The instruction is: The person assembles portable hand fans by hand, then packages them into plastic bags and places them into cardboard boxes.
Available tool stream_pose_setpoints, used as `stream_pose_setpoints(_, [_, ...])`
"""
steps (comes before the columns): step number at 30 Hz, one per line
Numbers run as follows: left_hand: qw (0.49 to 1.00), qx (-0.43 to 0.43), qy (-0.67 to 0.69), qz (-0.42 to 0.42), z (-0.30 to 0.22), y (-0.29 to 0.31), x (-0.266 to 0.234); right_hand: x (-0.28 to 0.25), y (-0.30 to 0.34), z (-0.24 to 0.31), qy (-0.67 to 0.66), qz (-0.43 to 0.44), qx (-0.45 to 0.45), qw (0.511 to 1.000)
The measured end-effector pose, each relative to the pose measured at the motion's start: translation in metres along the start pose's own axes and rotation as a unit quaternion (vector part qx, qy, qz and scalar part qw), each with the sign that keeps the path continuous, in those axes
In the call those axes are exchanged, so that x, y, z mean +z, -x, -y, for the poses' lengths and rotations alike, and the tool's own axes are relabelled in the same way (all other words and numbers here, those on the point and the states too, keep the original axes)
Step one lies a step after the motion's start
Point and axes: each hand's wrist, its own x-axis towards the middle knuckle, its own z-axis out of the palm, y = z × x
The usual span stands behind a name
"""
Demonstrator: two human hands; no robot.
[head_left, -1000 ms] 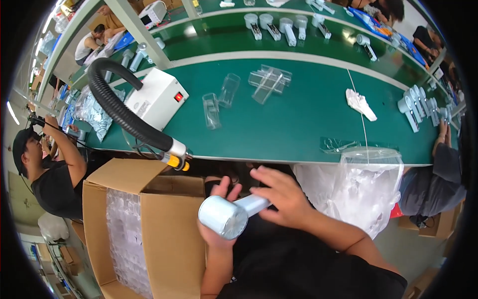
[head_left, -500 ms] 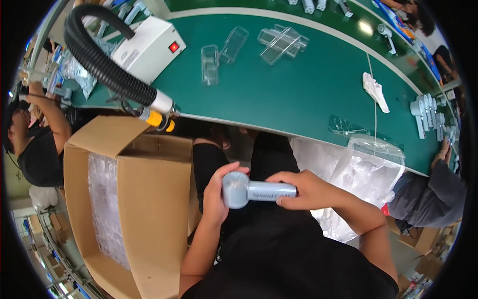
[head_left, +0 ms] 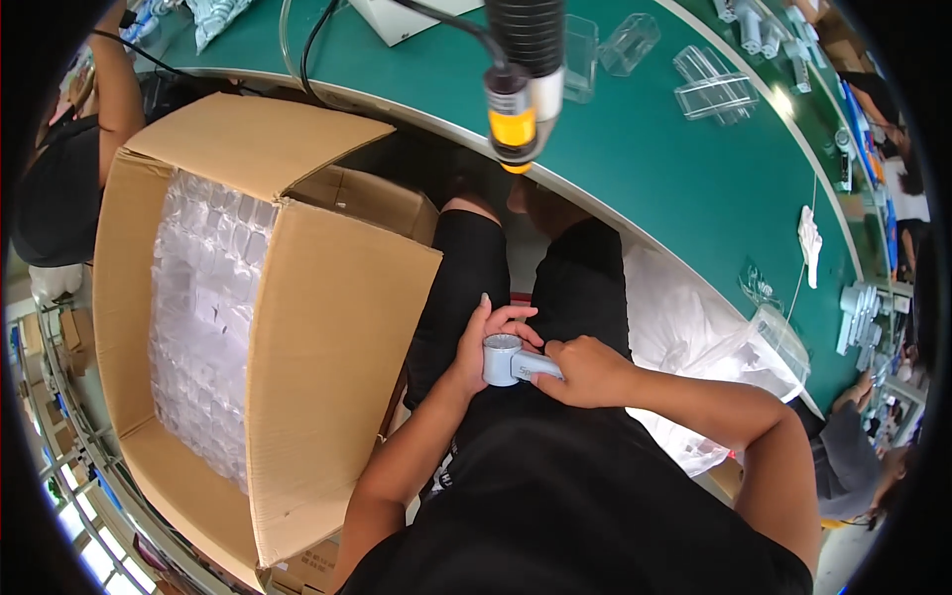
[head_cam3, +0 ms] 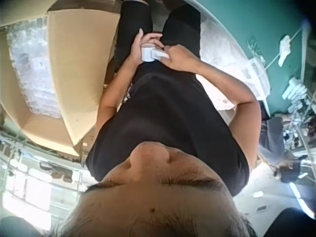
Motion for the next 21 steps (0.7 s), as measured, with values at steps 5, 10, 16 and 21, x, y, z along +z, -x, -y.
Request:
stream_pose_setpoints(5, [0.999,0.046,0.024,-0.001,-0.014,0.005,-0.009,-0.001,-0.015,0.018,0.006,-0.057,-0.018,0.998])
stream_pose_setpoints(10, [0.995,0.073,0.026,-0.067,-0.005,-0.001,-0.019,-0.008,-0.04,-0.015,0.048,-0.01,-0.064,0.997])
stream_pose_setpoints(16, [0.965,0.132,-0.02,0.226,-0.038,0.016,0.104,-0.092,0.101,-0.038,-0.165,0.093,-0.163,0.968])
stream_pose_setpoints(21, [0.584,0.503,-0.635,-0.044,-0.119,-0.018,0.201,-0.192,0.218,-0.101,-0.297,-0.261,-0.157,0.905])
